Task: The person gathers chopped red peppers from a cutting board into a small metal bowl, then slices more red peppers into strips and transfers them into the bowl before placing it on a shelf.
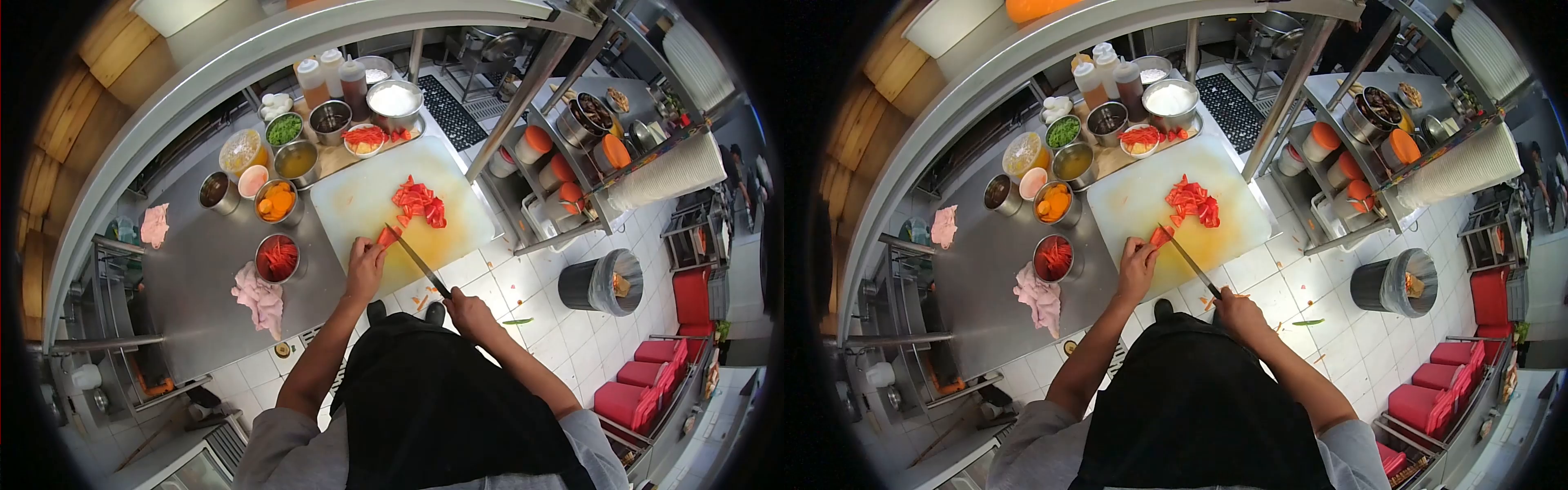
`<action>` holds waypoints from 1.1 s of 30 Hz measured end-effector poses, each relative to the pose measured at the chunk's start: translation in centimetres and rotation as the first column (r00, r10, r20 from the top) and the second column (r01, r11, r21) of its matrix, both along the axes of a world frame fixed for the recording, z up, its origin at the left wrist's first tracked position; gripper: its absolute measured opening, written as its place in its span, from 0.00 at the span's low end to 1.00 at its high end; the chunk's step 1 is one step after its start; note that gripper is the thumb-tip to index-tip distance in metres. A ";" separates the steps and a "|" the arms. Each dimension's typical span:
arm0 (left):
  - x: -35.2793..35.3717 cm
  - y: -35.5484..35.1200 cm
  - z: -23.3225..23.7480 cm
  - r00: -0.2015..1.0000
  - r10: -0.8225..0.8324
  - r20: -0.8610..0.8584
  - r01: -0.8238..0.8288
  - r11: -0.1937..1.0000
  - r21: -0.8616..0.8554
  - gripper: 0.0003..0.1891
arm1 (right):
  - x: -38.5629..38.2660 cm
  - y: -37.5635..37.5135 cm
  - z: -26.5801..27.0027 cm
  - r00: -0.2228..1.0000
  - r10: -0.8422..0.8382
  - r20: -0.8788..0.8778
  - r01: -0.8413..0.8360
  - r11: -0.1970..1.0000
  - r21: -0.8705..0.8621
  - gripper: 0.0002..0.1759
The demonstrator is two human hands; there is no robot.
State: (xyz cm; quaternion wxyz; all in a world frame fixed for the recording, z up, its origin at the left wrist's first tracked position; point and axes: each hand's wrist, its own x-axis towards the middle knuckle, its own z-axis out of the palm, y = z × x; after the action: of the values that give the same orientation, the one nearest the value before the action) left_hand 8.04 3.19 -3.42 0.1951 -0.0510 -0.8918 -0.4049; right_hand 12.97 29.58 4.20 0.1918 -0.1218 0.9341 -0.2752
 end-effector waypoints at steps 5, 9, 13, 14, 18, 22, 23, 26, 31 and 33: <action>-0.3 -0.3 0.1 1.000 -0.011 0.013 0.011 1.000 -0.016 0.09 | -2.5 -1.0 -3.4 0.997 0.044 -0.070 -0.046 0.998 -0.031 0.17; -0.8 -0.9 0.5 0.999 -0.035 -0.031 0.033 0.998 -0.048 0.10 | -3.4 -0.5 -1.6 0.996 0.018 -0.084 -0.018 1.000 -0.001 0.16; -1.3 -2.4 0.7 0.996 -0.050 -0.069 0.046 0.998 -0.051 0.10 | -2.2 1.1 2.3 0.991 0.117 -0.066 -0.113 0.992 0.058 0.16; -1.4 -2.7 0.8 0.996 -0.079 -0.038 0.076 0.994 -0.074 0.10 | -2.0 1.5 2.8 0.988 0.143 -0.059 -0.139 0.987 0.076 0.16; -1.6 -3.0 1.2 0.992 -0.124 0.012 0.125 0.990 -0.070 0.10 | -2.0 2.4 1.6 0.982 0.183 -0.048 -0.174 0.974 0.144 0.16; -1.6 -2.9 0.9 0.992 -0.129 0.004 0.128 0.989 -0.075 0.10 | -2.8 1.9 -0.3 0.982 0.187 -0.040 -0.180 0.974 0.135 0.16; -1.6 -2.8 0.8 0.993 -0.116 0.001 0.115 0.988 -0.099 0.09 | -3.3 1.6 -1.3 0.982 0.186 -0.043 -0.181 0.979 0.099 0.15; -1.1 -2.0 0.0 0.999 -0.050 0.003 0.050 0.994 -0.099 0.07 | -4.2 0.9 -2.1 0.984 0.164 -0.072 -0.166 0.986 -0.024 0.15; -0.3 0.0 0.5 0.994 0.075 0.078 -0.069 0.994 -0.080 0.07 | -2.1 0.2 1.3 0.997 0.068 -0.040 -0.071 0.994 -0.083 0.16; -0.3 0.2 0.5 0.992 0.105 0.075 -0.097 0.991 -0.094 0.09 | -1.2 0.2 1.5 0.997 0.075 -0.022 -0.077 0.994 -0.078 0.15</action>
State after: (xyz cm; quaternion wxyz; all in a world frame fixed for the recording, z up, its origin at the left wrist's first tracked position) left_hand 7.72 3.38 -2.90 0.1773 0.0016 -0.9177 -0.3556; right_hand 11.77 29.82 5.72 0.1883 -0.1674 0.9190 -0.3031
